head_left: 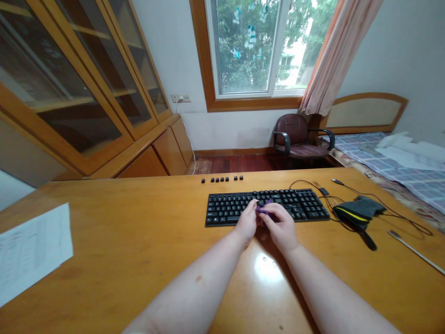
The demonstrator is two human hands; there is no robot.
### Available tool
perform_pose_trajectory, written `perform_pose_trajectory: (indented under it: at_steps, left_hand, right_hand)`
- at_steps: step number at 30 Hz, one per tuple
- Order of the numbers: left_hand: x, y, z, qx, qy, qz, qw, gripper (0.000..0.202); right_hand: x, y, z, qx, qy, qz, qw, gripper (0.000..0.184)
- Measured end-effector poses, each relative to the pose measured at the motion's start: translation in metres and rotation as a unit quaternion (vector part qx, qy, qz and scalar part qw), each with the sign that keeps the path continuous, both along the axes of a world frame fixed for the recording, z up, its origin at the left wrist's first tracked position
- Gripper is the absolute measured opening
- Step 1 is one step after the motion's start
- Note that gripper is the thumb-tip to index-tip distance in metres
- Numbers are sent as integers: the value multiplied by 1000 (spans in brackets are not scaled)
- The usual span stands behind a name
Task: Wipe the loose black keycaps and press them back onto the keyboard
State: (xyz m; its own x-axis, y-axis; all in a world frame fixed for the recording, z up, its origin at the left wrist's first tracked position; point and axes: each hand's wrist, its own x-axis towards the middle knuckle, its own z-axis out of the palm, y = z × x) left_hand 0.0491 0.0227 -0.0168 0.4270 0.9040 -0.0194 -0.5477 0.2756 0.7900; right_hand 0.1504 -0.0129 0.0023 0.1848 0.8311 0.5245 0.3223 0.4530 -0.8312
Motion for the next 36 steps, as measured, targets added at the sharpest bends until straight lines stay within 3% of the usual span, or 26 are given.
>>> perform_pose_trajectory:
  at_steps: [3, 7, 10, 16, 21, 25, 29, 31, 36]
  left_hand:
    - [0, -2, 3, -15, 12, -6, 1000, 24]
    - [-1, -3, 6, -1, 26, -23, 999, 23]
    - [-2, -3, 7, 23, 37, -48, 998, 25]
    - [-4, -1, 5, 34, 51, -47, 997, 29]
    - [-3, -2, 2, 39, 60, -42, 997, 27]
    - [-3, -6, 3, 106, 145, -11, 984, 18]
    - [-3, -11, 10, 236, 224, 57, 944, 19]
    - [-3, -13, 13, 260, 243, 78, 931, 19]
    - [-3, -10, 12, 175, 177, 47, 967, 11]
  right_hand:
    - [0, -1, 0, 13, -43, -25, 999, 4]
    - [0, 2, -4, -49, 34, -57, 997, 13]
    - [1, 4, -4, -62, 46, -31, 996, 22]
    - [8, 5, 3, -39, -4, 24, 999, 23]
    - [8, 5, 2, -34, 3, 15, 999, 22]
    - [2, 2, 0, -26, 18, -16, 999, 22]
    - [-5, -3, 0, -26, 37, -63, 997, 20]
    - [-6, -4, 0, -34, 40, -67, 996, 21]
    - [-2, -1, 2, -41, 28, 3, 999, 26]
